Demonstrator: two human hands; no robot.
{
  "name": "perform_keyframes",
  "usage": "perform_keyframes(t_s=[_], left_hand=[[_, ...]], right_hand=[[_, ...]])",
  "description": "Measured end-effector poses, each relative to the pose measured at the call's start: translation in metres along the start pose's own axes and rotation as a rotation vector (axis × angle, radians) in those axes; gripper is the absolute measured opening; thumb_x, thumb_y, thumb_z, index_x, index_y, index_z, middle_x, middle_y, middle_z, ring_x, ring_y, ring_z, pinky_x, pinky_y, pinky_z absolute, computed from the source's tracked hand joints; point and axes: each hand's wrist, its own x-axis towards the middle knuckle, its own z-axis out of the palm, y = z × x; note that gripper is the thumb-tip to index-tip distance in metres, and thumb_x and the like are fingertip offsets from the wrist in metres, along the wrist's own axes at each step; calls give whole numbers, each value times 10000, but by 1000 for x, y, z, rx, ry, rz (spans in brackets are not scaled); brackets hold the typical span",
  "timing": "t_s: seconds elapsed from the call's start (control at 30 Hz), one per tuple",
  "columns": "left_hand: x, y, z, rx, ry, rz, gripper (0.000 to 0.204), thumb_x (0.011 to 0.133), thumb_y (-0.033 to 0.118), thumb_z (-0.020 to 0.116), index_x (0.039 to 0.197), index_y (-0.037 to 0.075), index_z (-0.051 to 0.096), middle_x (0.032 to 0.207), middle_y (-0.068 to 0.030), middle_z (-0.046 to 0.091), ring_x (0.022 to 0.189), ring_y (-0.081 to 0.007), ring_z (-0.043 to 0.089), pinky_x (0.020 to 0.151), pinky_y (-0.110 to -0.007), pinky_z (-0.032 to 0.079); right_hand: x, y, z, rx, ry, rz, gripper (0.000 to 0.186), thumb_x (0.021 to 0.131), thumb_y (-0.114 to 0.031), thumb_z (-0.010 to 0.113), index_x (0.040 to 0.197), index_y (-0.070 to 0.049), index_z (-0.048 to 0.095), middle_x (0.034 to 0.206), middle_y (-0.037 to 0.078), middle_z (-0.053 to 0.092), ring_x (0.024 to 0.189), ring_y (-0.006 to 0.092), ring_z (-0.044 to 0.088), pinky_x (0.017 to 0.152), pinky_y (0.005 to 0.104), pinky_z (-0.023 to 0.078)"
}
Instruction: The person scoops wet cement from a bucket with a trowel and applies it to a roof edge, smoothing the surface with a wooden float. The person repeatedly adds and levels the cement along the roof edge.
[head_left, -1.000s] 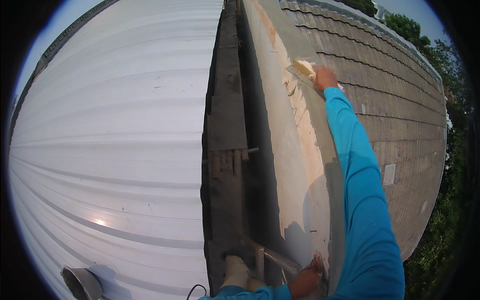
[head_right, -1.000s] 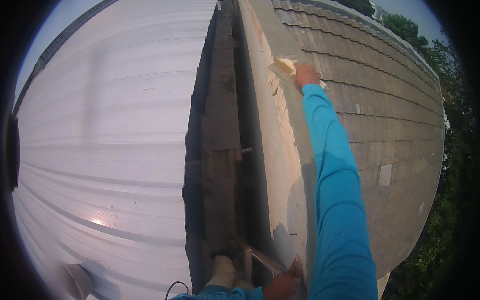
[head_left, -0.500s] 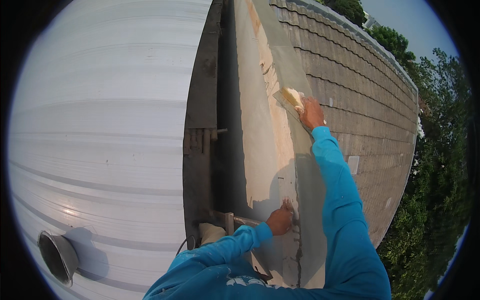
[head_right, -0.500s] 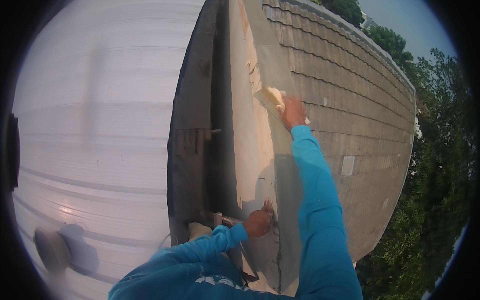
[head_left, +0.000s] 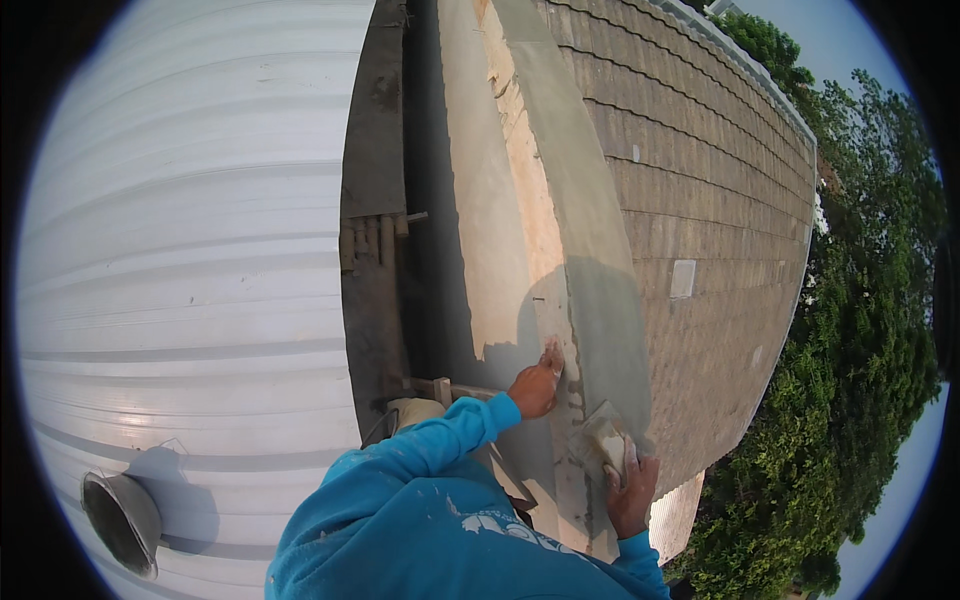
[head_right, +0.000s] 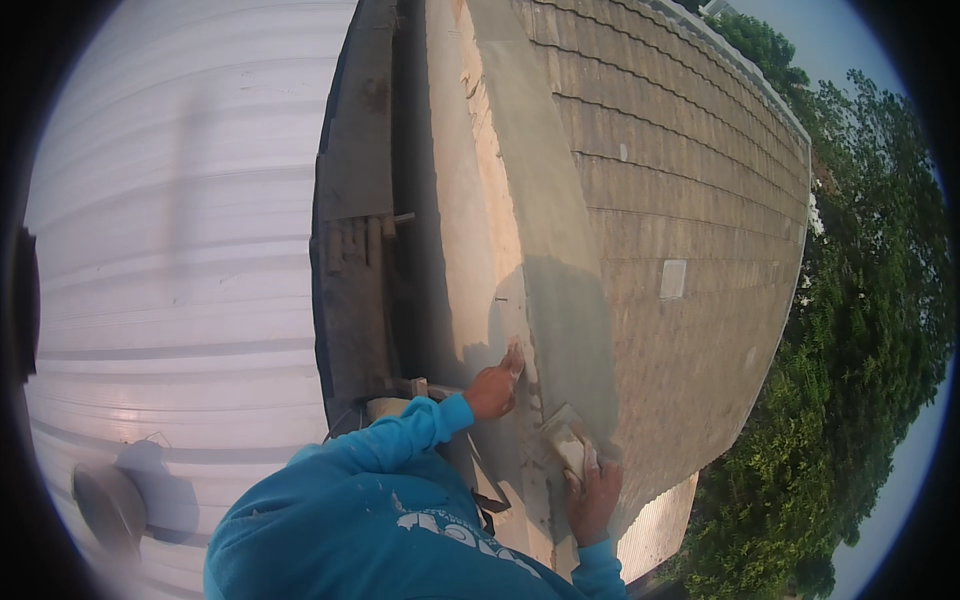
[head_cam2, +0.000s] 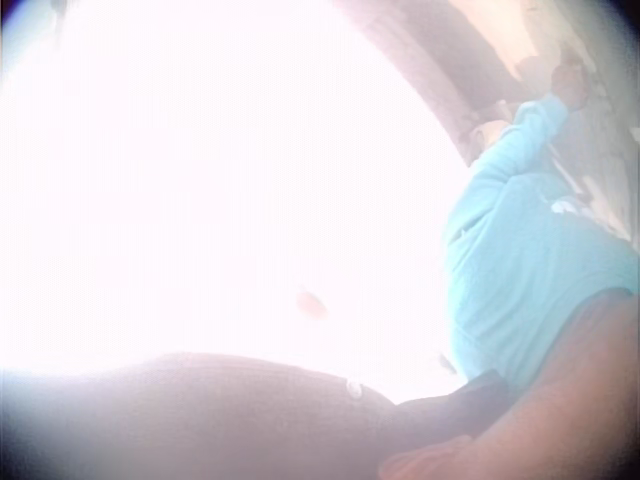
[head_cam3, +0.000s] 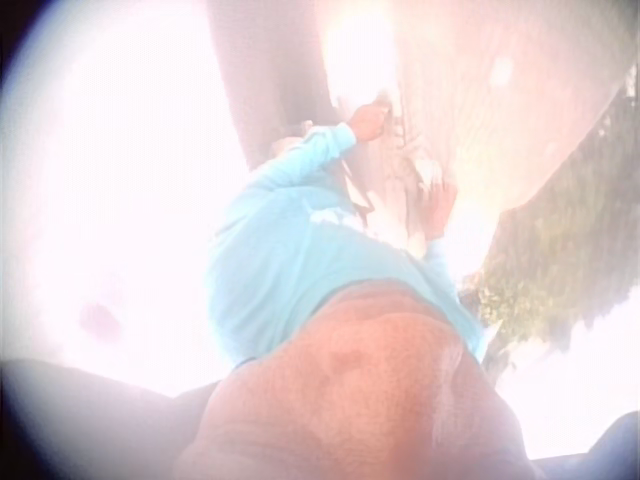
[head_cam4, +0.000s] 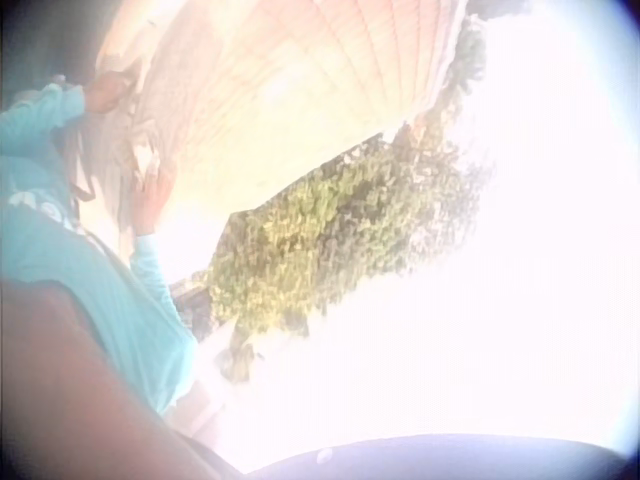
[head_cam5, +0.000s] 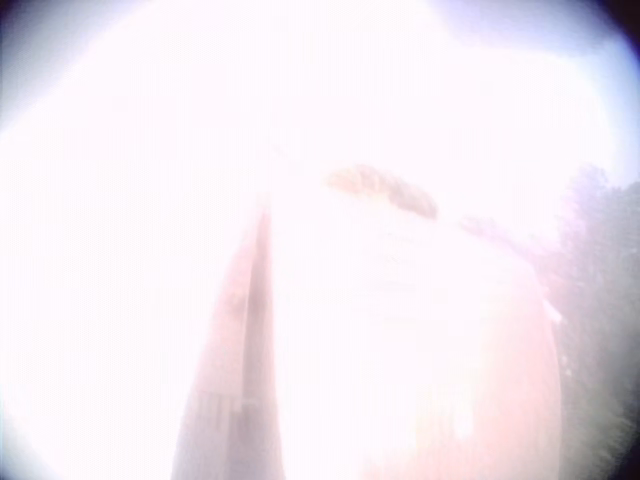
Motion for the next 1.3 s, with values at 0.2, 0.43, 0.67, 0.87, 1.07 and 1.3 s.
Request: perform_keyframes(t_s=[0.2, 0.43, 0.67, 0.87, 1.07, 1.3], left_hand=[[0, 11, 4, 10, 25, -67, 864, 791, -32, 560, 1466, -198, 47, 1506, -449, 114, 1348, -518, 364, 1069, -442, 427], [-3, 14, 6, -41, 38, -84, 819, 819, -39, 515, 1452, -221, 28, 1496, -466, 102, 1396, -542, 282, 1134, -489, 346], [-4, 16, 5, 5, 73, -44, 728, 853, -13, 471, 1436, -238, 98, 1492, -459, 145, 1403, -539, 276, 1120, -509, 365], [-5, 26, -13, 60, 35, -59, 702, 843, -18, 471, 1415, -261, 145, 1497, -438, 185, 1434, -513, 233, 1123, -495, 370], [0, 22, -9, 117, -39, -91, 809, 765, -43, 569, 1410, -267, 135, 1510, -422, 180, 1460, -491, 177, 1122, -434, 394], [-5, 0, -10, 58, 0, 28, 910, 725, -1, 622, 1495, -120, 153, 1491, -415, 198, 1179, -487, 540, 927, -453, 526]], right_hand=[[52, -14, 8, 68, 0, 43, 647, 787, -40, 727, 1398, -44, 514, 1105, 199, 540, 991, 383, 508, 892, 451, 416], [361, -28, 58, 38, 176, -380, 613, 851, -195, 716, 1427, -125, 519, 1039, 113, 577, 938, 310, 531, 819, 424, 407], [605, -50, 92, -120, 269, -372, 529, 913, -332, 652, 1415, -225, 523, 1131, 103, 614, 1080, 336, 555, 918, 468, 451], [563, -35, 84, -42, 97, -418, 504, 911, -320, 662, 1388, -208, 545, 1117, 113, 604, 1071, 334, 553, 943, 464, 449], [369, -14, 48, 96, 46, -420, 551, 834, -183, 727, 1359, -147, 563, 1033, 110, 575, 1003, 322, 538, 923, 440, 426], [89, 2, 0, 128, 11, -129, 629, 738, -44, 763, 1337, -131, 589, 1155, 110, 604, 1068, 343, 531, 951, 429, 426]])
